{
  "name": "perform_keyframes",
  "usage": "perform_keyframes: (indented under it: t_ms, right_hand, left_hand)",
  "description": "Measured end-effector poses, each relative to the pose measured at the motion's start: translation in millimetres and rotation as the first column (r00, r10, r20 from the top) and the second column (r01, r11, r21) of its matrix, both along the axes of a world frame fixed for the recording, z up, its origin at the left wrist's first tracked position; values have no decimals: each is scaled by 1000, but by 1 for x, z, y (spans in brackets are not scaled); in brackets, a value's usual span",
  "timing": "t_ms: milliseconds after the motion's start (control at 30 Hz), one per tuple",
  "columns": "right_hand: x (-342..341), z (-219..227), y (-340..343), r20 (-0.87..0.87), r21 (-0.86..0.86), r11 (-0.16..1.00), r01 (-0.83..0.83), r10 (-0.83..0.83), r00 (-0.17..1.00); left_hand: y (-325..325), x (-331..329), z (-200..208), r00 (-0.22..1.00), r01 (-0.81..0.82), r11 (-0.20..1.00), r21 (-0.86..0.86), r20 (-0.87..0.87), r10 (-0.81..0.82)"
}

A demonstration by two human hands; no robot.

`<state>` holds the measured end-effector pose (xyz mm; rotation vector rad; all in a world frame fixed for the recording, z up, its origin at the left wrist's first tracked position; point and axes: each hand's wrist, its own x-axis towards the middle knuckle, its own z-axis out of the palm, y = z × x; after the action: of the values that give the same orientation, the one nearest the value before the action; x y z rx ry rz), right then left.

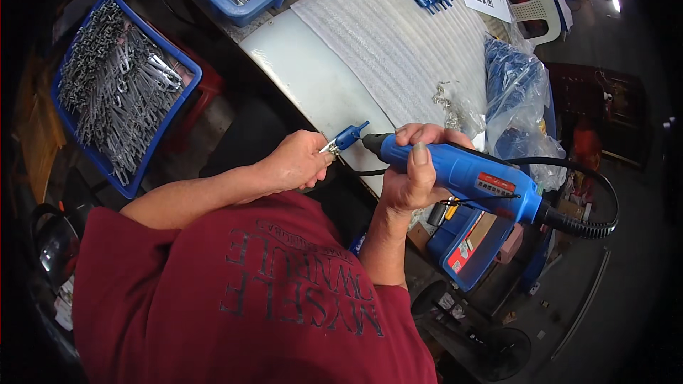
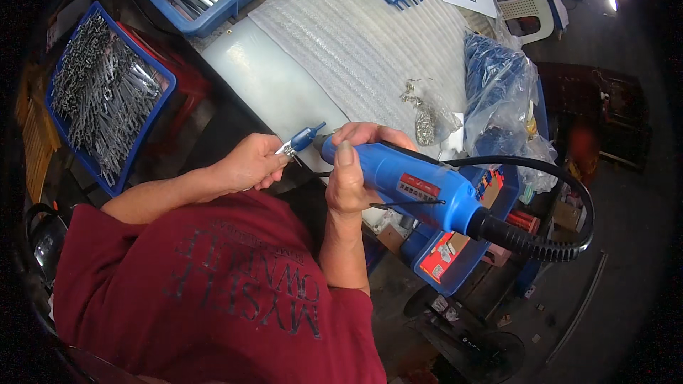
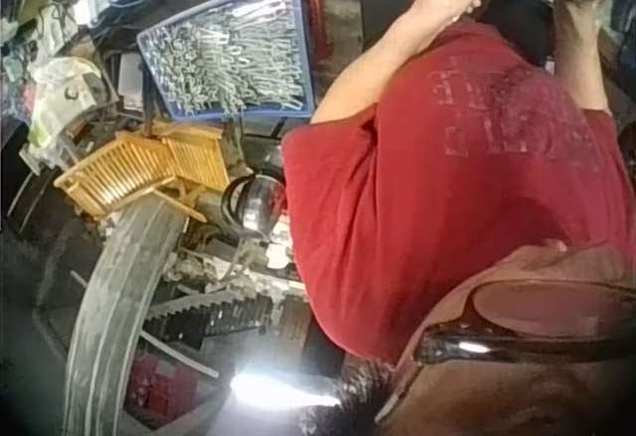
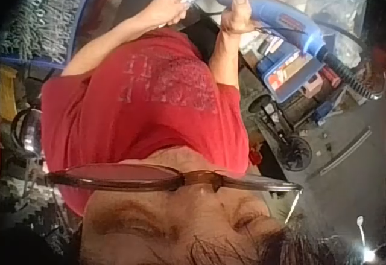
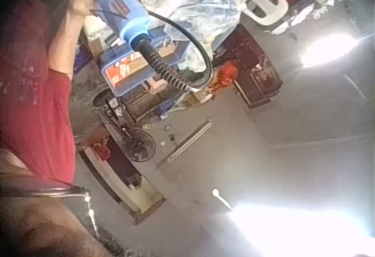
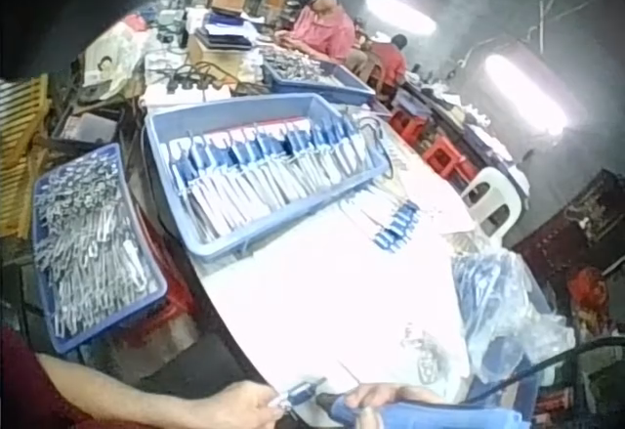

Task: Using an electric screwdriver to assemble metal components into larger blue parts at a factory workstation.

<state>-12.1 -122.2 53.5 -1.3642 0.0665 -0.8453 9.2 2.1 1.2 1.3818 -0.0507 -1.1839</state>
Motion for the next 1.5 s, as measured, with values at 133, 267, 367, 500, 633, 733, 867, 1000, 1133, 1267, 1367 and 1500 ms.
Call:
perform_keyframes:
  t_ms: [133,267,367,500,633,733,867,1000,1133,1267,1367,1500]
  right_hand:
    - [4,2,6,-29,-40,999,-22,21,999]
    - [9,-1,4,-60,-75,996,47,-52,997]
    - [13,2,9,-47,-53,998,31,-34,998]
    - [10,-3,7,-53,-61,998,33,-36,998]
    - [7,5,4,-88,-28,999,-34,32,996]
    - [6,12,8,-6,-13,1000,-11,11,1000]
    - [7,11,7,-1,2,1000,-17,17,1000]
    - [7,6,4,-4,10,999,-35,35,999]
    - [8,6,3,-10,-7,1000,-21,21,1000]
    - [9,5,4,-11,7,1000,22,-22,1000]
    - [11,6,8,15,-17,1000,1,0,1000]
    - [13,2,13,-25,-38,999,-5,4,1000]
  left_hand:
    - [0,0,-6,1000,-3,1000,-21,-22,3]
    - [-2,1,-3,1000,12,1000,-2,-1,-12]
    - [-1,3,0,1000,10,1000,1,-5,-10]
    - [1,3,0,997,-5,1000,-7,-75,4]
    - [0,0,-2,999,10,1000,4,-35,-10]
    - [0,0,-1,1000,20,1000,10,-5,-20]
    - [-1,0,-2,1000,19,1000,18,-2,-19]
    - [-1,1,0,1000,21,999,28,6,-21]
    - [-1,-1,-4,1000,12,1000,5,-17,-12]
    - [-1,-1,-3,1000,19,1000,15,-6,-19]
    - [-1,-1,-3,1000,8,1000,20,-12,-8]
    - [-1,-1,-3,1000,-8,1000,-2,-12,8]
